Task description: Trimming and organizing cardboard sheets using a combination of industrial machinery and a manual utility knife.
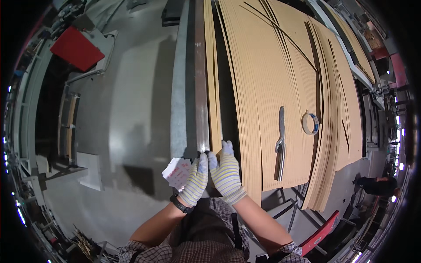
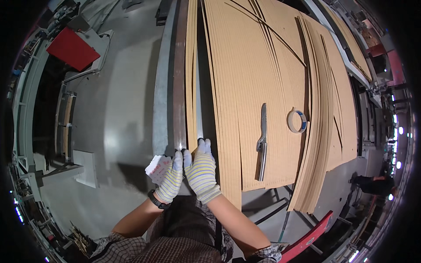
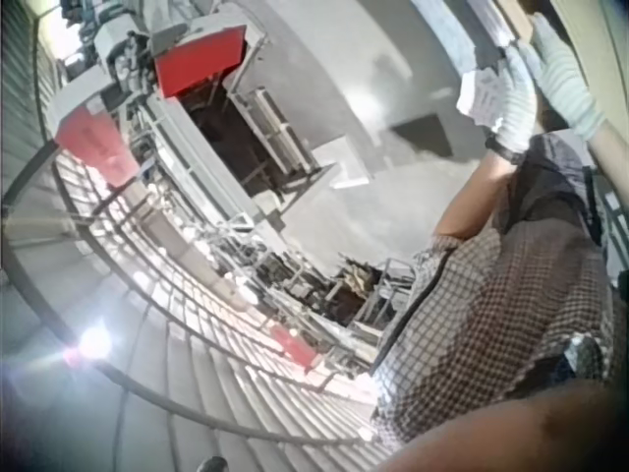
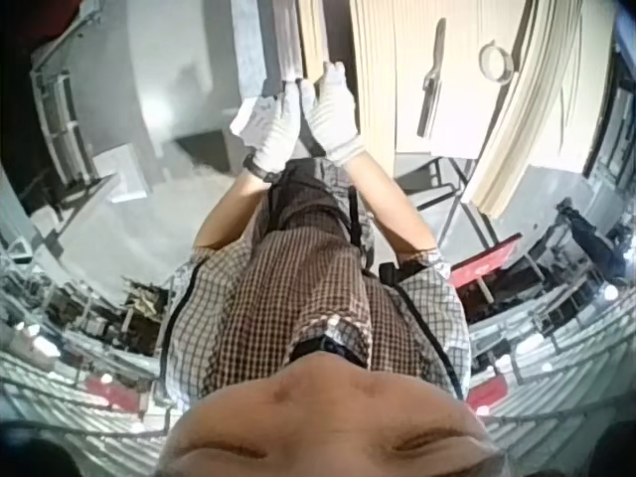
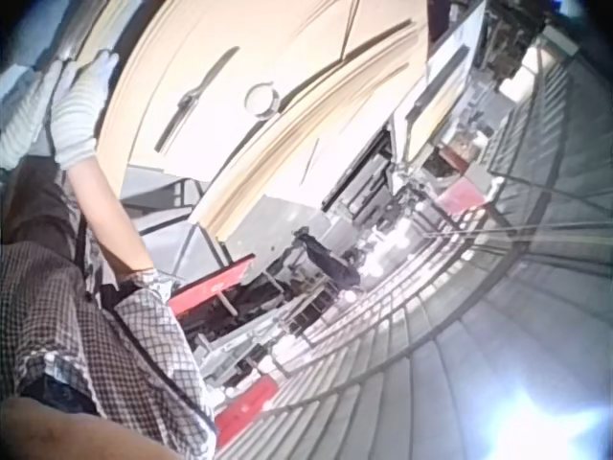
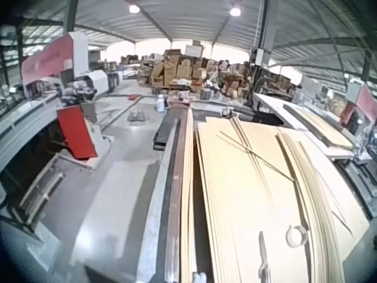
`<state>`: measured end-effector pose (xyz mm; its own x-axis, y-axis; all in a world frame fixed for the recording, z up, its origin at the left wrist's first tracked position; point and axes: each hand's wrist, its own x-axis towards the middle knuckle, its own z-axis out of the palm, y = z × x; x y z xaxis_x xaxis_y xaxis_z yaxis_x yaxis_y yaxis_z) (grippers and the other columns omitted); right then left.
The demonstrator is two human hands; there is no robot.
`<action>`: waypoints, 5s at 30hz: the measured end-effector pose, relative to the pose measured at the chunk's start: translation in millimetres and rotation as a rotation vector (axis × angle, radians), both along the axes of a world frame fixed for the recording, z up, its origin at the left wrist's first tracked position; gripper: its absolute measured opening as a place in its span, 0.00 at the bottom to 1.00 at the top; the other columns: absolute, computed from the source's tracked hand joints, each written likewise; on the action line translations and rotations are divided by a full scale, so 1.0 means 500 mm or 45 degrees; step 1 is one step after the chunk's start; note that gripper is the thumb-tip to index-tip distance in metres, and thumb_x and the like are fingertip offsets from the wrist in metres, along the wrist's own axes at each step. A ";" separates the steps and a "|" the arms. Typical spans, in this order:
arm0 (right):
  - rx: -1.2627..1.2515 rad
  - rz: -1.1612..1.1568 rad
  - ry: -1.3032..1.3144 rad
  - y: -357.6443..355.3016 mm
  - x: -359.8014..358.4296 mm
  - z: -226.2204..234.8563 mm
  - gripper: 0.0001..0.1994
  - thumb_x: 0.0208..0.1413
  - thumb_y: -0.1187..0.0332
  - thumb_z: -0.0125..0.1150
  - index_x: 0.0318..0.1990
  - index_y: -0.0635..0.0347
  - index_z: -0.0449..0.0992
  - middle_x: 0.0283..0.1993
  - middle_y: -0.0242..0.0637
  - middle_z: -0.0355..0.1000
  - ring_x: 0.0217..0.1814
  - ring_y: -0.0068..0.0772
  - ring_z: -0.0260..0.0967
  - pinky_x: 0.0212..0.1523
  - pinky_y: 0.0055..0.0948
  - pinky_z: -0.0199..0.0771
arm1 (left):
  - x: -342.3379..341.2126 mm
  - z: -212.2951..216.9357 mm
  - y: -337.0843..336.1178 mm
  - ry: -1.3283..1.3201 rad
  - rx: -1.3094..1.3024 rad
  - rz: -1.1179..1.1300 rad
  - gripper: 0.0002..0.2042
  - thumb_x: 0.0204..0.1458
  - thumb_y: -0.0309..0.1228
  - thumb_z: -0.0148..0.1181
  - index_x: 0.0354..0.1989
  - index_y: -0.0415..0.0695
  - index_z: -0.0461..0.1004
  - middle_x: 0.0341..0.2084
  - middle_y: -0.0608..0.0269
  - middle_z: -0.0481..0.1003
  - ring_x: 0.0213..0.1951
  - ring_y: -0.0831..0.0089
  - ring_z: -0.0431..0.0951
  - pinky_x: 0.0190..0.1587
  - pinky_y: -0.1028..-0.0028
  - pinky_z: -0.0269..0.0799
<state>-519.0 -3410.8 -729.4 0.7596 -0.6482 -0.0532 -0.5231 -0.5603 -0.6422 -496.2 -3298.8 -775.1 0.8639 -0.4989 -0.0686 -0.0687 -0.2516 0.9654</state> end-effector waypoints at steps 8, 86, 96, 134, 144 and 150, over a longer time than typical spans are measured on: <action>0.554 -0.024 -0.083 0.016 -0.031 -0.053 0.30 0.61 0.67 0.53 0.66 0.73 0.51 0.58 0.63 0.64 0.55 0.57 0.69 0.55 0.40 0.69 | 0.037 0.112 -0.049 0.794 -0.070 0.005 0.18 0.66 0.46 0.45 0.34 0.44 0.71 0.27 0.72 0.68 0.31 0.81 0.66 0.38 0.77 0.63; 0.395 -0.151 -0.169 0.220 -0.493 -0.023 0.24 0.62 0.64 0.51 0.61 0.70 0.61 0.58 0.62 0.63 0.60 0.64 0.61 0.62 0.49 0.58 | -0.267 0.082 -0.023 -0.391 0.254 -0.091 0.42 0.45 0.15 0.54 0.70 0.37 0.41 0.62 0.47 0.55 0.62 0.59 0.58 0.67 0.67 0.53; 0.898 -0.552 -0.458 0.247 -0.559 -0.094 0.28 0.64 0.52 0.48 0.61 0.68 0.63 0.56 0.55 0.68 0.59 0.55 0.65 0.60 0.42 0.64 | -0.275 0.042 -0.048 0.579 -0.291 -0.034 0.29 0.64 0.31 0.49 0.69 0.37 0.46 0.58 0.57 0.62 0.56 0.71 0.62 0.61 0.74 0.60; -0.482 0.381 0.373 -0.003 -0.295 0.089 0.45 0.45 0.52 0.61 0.64 0.77 0.52 0.69 0.65 0.47 0.74 0.63 0.41 0.70 0.59 0.36 | 0.012 -0.012 -0.277 0.434 -0.105 0.075 0.30 0.65 0.46 0.45 0.68 0.38 0.50 0.52 0.51 0.72 0.50 0.64 0.72 0.54 0.70 0.66; -0.423 0.341 0.419 -0.012 -0.282 0.075 0.44 0.46 0.52 0.60 0.65 0.75 0.52 0.69 0.65 0.47 0.73 0.65 0.41 0.69 0.62 0.37 | 0.160 0.019 -0.369 0.574 -0.689 0.003 0.25 0.60 0.32 0.58 0.62 0.34 0.59 0.52 0.60 0.71 0.50 0.73 0.70 0.56 0.74 0.66; -0.359 0.361 0.462 -0.005 -0.283 0.072 0.45 0.44 0.52 0.60 0.66 0.73 0.51 0.70 0.65 0.46 0.74 0.66 0.40 0.69 0.65 0.34 | 0.159 0.030 -0.363 0.284 -0.424 0.197 0.31 0.60 0.32 0.58 0.67 0.35 0.51 0.58 0.55 0.64 0.59 0.69 0.63 0.64 0.71 0.56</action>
<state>-660.6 -3413.2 -693.2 0.8720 -0.4475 -0.1985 -0.4867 -0.8363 -0.2526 -416.8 -3480.4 -760.0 0.9126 -0.3910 -0.1195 0.1652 0.0853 0.9826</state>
